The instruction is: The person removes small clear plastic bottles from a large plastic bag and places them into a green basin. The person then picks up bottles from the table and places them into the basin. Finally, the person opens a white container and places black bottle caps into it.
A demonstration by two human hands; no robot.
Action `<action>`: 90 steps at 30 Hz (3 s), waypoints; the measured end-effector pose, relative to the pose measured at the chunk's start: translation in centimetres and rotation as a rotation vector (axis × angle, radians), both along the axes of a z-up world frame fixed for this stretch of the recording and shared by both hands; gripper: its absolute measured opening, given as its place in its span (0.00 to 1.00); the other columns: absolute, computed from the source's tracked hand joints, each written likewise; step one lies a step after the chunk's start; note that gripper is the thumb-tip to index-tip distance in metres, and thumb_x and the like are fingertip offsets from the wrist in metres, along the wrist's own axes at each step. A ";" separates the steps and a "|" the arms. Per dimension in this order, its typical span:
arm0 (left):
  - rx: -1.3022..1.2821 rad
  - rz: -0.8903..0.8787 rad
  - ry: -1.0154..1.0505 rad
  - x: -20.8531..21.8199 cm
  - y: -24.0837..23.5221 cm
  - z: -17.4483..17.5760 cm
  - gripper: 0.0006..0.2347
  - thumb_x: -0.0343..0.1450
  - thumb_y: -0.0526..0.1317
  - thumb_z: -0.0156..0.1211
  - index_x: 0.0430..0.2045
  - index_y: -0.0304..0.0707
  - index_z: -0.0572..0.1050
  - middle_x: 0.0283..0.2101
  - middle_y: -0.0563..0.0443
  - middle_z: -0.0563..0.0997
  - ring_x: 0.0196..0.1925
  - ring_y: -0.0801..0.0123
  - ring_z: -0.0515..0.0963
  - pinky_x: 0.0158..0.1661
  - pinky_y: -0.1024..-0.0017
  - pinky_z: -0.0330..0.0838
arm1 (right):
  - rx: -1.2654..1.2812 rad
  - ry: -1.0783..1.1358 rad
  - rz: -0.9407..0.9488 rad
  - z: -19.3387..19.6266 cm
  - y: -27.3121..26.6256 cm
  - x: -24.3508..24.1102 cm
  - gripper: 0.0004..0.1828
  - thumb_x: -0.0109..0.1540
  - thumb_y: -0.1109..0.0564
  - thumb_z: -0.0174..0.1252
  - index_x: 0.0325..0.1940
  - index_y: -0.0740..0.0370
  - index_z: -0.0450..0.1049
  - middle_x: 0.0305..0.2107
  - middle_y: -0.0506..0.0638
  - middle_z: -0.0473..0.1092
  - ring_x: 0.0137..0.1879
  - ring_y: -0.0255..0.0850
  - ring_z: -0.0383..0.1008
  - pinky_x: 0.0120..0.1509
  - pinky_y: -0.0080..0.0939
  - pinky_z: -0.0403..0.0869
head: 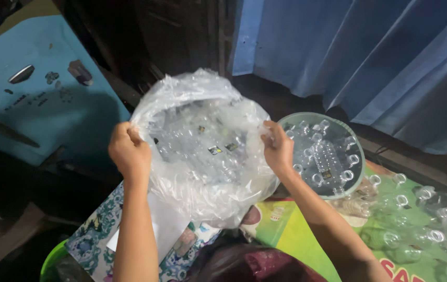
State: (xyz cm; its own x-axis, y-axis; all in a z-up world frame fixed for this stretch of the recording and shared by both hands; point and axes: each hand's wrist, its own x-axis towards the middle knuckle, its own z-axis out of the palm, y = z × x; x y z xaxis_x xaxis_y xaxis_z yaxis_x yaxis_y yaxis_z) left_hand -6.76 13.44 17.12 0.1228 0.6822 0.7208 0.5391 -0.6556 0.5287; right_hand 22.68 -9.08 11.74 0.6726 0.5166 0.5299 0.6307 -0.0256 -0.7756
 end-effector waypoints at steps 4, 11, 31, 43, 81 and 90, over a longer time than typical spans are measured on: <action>-0.057 0.021 0.064 -1.1 -0.7 1.5 0.04 0.69 0.26 0.57 0.33 0.32 0.75 0.37 0.38 0.81 0.41 0.43 0.80 0.43 0.54 0.73 | -0.056 0.106 -0.002 -0.1 0.3 0.4 0.19 0.62 0.66 0.64 0.56 0.60 0.74 0.34 0.56 0.76 0.33 0.37 0.71 0.41 0.37 0.73; -0.281 0.145 0.398 -2.4 1.2 -6.7 0.04 0.70 0.33 0.57 0.34 0.37 0.78 0.37 0.35 0.82 0.41 0.41 0.81 0.44 0.50 0.73 | -0.275 0.157 -0.088 -9.7 1.6 2.2 0.13 0.64 0.63 0.63 0.53 0.55 0.77 0.29 0.59 0.77 0.31 0.46 0.75 0.40 0.44 0.74; -0.102 -0.657 0.331 10.6 -16.6 -6.7 0.17 0.64 0.35 0.67 0.46 0.31 0.76 0.53 0.35 0.74 0.58 0.40 0.71 0.57 0.47 0.65 | -0.739 -0.029 -0.724 -12.6 -19.8 8.0 0.41 0.47 0.51 0.71 0.63 0.58 0.67 0.51 0.62 0.72 0.56 0.62 0.70 0.59 0.63 0.66; -0.159 -0.768 0.442 13.5 -21.5 -10.1 0.18 0.63 0.39 0.69 0.45 0.33 0.77 0.55 0.34 0.73 0.61 0.39 0.69 0.60 0.47 0.62 | -0.176 0.188 -0.681 -15.3 -22.9 10.5 0.23 0.62 0.54 0.68 0.56 0.65 0.68 0.35 0.57 0.75 0.39 0.47 0.77 0.44 0.47 0.75; -0.446 -0.448 1.096 17.5 0.8 -13.1 0.12 0.68 0.33 0.58 0.44 0.34 0.80 0.54 0.35 0.79 0.58 0.45 0.78 0.55 0.57 0.74 | -0.224 0.216 -0.123 -6.9 -5.0 -7.4 0.23 0.56 0.50 0.72 0.42 0.63 0.66 0.24 0.54 0.72 0.26 0.41 0.73 0.33 0.42 0.73; -0.074 -0.239 1.169 20.9 9.1 -18.1 0.26 0.74 0.39 0.52 0.71 0.54 0.58 0.77 0.39 0.49 0.76 0.52 0.52 0.65 0.52 0.56 | -0.305 0.254 -0.183 -6.7 -6.2 -6.1 0.23 0.57 0.49 0.71 0.42 0.64 0.68 0.21 0.55 0.71 0.25 0.40 0.71 0.31 0.42 0.72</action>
